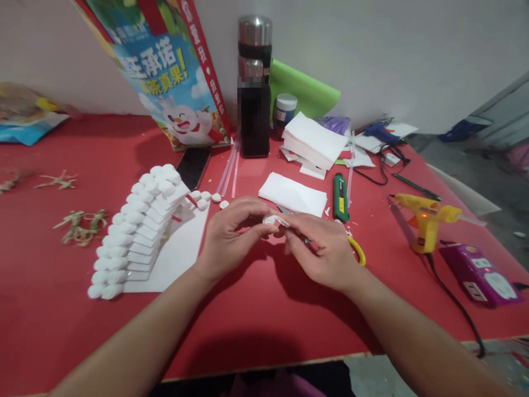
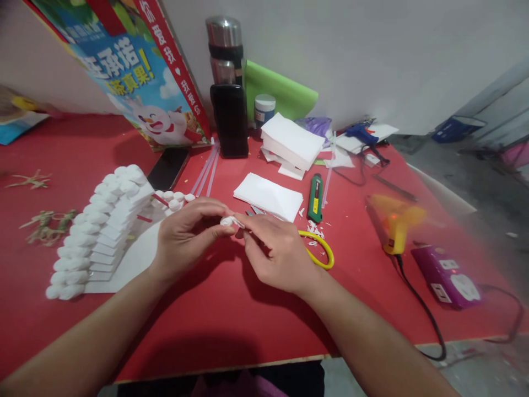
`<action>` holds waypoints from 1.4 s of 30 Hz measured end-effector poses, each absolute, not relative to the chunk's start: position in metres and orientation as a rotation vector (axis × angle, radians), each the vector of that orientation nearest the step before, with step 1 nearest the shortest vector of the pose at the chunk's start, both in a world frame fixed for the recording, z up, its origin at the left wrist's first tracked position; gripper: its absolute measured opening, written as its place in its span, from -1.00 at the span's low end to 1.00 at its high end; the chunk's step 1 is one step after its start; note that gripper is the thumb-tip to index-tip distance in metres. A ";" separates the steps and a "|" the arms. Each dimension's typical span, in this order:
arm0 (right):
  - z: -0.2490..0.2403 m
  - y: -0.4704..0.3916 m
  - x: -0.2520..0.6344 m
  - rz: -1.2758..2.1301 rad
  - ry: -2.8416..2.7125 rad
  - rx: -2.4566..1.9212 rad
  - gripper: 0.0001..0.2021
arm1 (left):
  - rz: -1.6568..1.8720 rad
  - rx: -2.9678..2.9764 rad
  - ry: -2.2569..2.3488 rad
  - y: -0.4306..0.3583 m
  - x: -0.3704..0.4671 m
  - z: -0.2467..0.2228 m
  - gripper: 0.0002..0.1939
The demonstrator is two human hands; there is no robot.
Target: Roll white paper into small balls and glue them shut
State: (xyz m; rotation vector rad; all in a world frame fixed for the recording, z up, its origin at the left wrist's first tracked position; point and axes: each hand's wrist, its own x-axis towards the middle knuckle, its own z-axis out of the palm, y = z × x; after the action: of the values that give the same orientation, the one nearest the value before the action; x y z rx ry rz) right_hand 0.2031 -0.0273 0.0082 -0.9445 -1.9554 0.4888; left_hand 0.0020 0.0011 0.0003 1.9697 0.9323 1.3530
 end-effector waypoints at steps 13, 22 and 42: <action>0.018 -0.028 0.209 0.500 -1.878 -0.899 -0.85 | 1.486 2.357 0.788 -0.001 -0.001 0.001 -0.72; 0.015 -0.027 0.204 0.295 -1.908 -0.846 -0.86 | 1.473 1.819 0.830 -0.004 0.011 -0.007 -0.80; 0.007 -0.028 0.200 0.310 -1.886 -0.892 -0.87 | 1.140 1.118 0.807 -0.007 0.019 -0.001 -0.89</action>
State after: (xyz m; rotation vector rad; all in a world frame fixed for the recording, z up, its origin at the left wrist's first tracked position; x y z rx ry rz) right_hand 0.2003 -0.0281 0.0070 -0.8924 -1.8859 0.3095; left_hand 0.0188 -0.0067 -0.0005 1.1180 0.8068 1.1402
